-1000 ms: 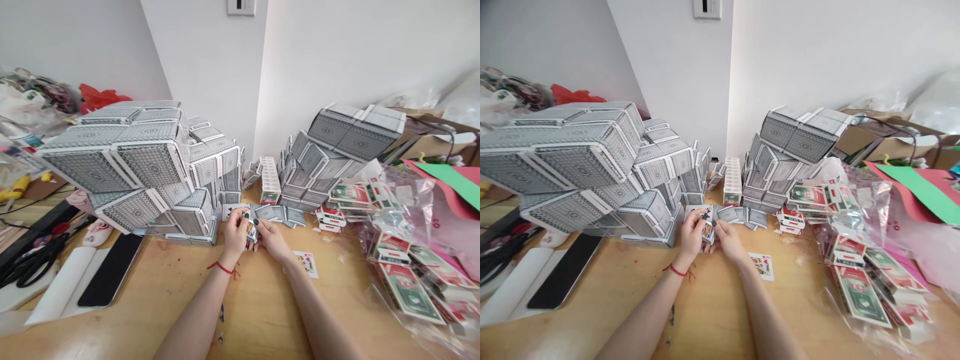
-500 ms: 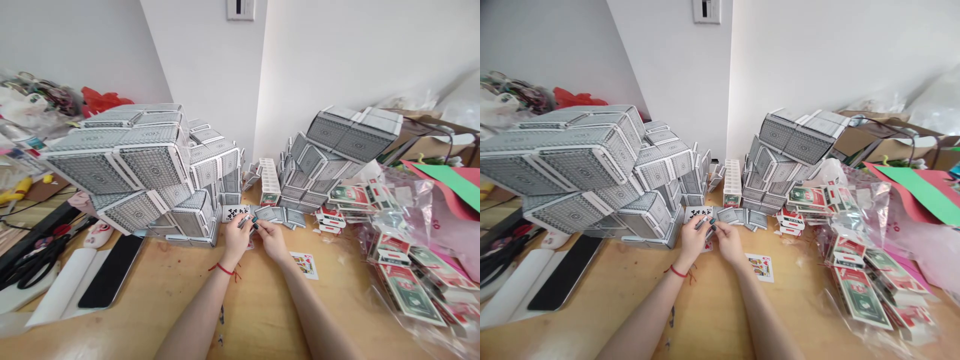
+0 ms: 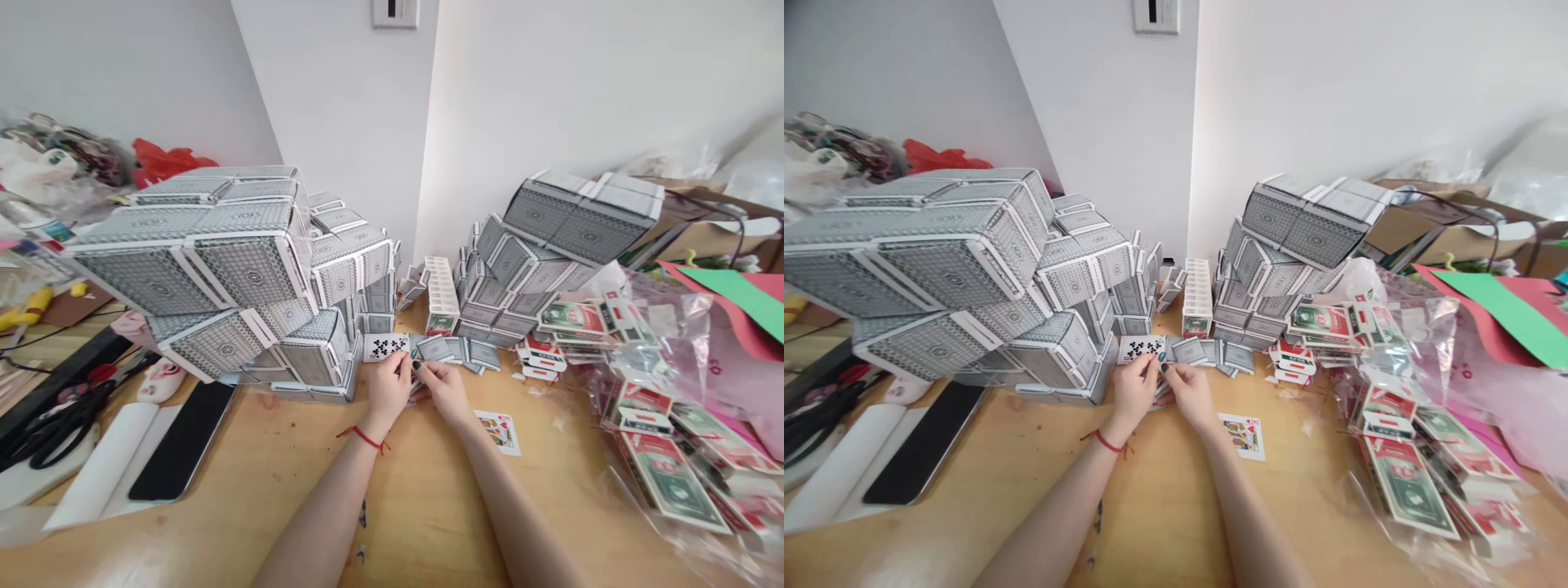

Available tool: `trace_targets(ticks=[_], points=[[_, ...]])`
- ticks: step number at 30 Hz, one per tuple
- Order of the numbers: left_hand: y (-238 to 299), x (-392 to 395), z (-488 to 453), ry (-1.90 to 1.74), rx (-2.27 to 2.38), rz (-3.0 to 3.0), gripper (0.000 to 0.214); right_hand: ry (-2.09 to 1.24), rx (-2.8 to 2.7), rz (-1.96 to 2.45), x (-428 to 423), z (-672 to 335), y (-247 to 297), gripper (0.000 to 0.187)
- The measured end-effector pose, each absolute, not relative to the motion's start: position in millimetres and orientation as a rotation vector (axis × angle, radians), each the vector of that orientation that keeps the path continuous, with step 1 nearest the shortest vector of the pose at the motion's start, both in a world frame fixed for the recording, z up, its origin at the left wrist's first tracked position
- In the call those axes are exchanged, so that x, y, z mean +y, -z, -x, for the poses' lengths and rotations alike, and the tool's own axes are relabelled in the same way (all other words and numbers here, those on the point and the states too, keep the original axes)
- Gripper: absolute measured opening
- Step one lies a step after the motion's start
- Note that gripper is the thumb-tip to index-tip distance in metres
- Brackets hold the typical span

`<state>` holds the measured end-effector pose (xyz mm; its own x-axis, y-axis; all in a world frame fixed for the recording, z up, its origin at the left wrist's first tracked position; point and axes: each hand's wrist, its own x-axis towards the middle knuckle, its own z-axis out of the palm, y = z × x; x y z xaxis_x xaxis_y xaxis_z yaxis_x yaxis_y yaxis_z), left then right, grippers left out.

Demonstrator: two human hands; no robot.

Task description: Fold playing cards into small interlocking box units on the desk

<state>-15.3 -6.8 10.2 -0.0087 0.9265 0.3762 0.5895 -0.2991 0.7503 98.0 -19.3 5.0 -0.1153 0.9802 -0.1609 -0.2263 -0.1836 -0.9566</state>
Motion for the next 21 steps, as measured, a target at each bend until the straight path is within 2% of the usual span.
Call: trace_targets(ticks=[14,18,21], points=[[-13.3,-1.1,21.0,-1.221,1.591,-1.630,0.023,-1.690,-1.058,0.919,-21.8,-96.8,-9.2,0.024],[-13.4,-0.9,19.2,-1.294,1.592,-1.570,0.023,-1.617,-1.051,0.913,-21.8,-94.2,-8.6,0.026],[-11.4,-1.3,17.7,-1.383,1.503,-1.607,0.020,-1.434,-1.056,1.023,-18.4,-95.7,-3.2,0.030]])
